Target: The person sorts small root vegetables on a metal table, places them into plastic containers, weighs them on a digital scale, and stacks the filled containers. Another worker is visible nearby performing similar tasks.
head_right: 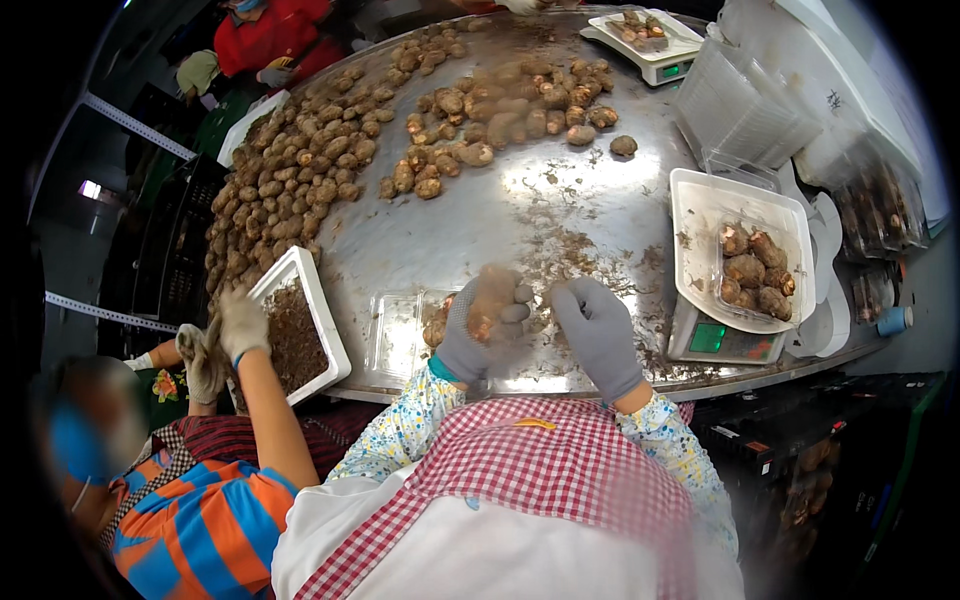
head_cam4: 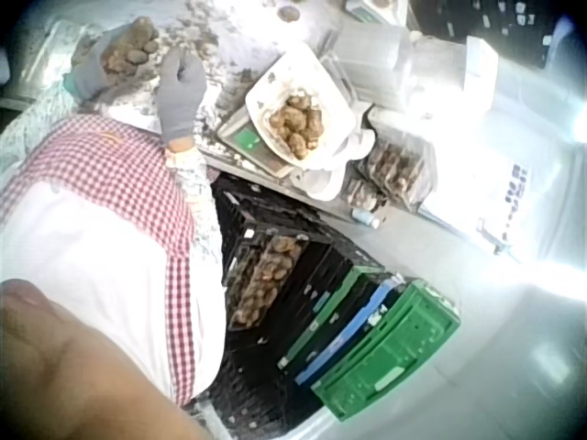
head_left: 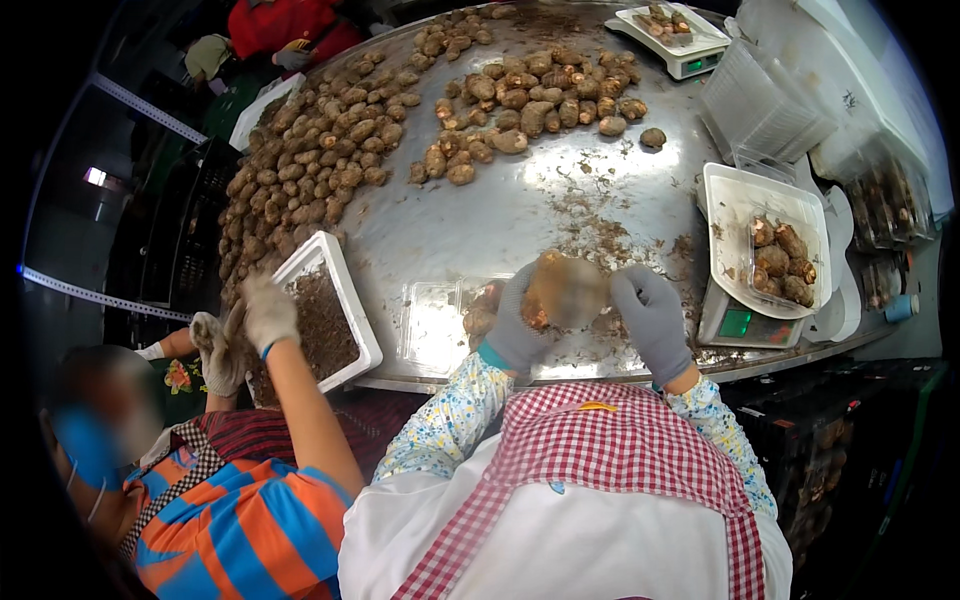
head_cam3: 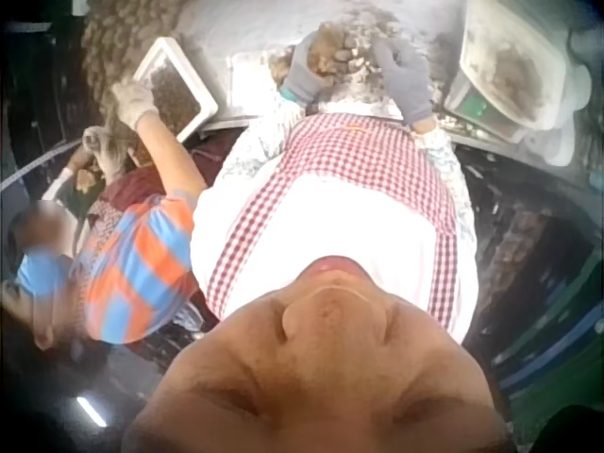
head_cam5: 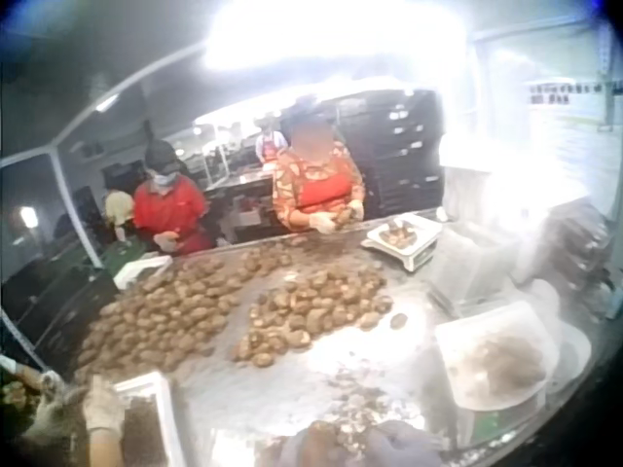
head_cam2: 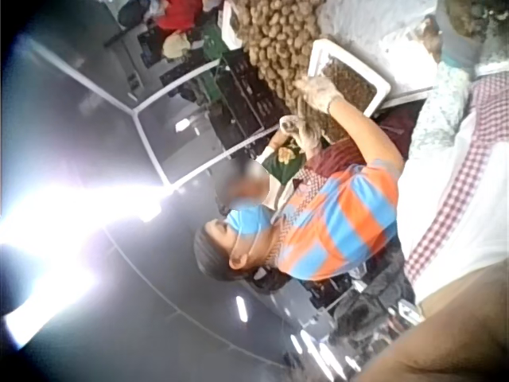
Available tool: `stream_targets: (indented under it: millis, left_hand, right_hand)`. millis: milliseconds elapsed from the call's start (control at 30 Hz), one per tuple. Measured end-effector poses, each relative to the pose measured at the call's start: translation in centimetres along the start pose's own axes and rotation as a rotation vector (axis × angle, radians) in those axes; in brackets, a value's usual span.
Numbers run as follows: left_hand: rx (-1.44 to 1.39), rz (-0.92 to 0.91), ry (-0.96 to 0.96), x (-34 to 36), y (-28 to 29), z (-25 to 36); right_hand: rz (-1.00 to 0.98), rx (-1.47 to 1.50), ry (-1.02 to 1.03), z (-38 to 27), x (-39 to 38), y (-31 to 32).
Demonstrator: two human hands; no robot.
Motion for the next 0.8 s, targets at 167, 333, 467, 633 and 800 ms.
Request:
stream_targets:
  millis: [167,333,467,633,800]
  left_hand:
    - [-0.295,-0.051,0.02,-0.2,0.8,-0.2]
    - [0.966,0.108,-0.635,-4.7,-2.7,4.8]
    - [0.937,0.229,-0.461,-5.3,1.1,2.7]
    - [0.976,0.689,-0.354,-11.1,6.0,8.1]
    - [1.451,0.715,-0.294,-12.7,4.5,7.6]
  right_hand:
    - [0.158,-0.215,0.478,-3.5,-0.1,-0.7]
    - [-0.24,-0.386,0.267,-1.8,-0.9,-5.0]
    - [-0.533,-0.58,0.421,-0.6,-2.2,-8.5]
    - [-0.219,-0.73,0.439,1.6,0.0,-5.3]
    - [-0.244,-0.63,0.334,2.9,1.0,-6.1]
Point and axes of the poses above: each hand's wrist, its own x-axis towards the middle knuckle, its own y-axis out of the back of the hand, z = x × y, the point moved 10 cm from there along x, towards the middle knuckle, and after that the axes turned 5 degrees about y, right-handed, at the moved point
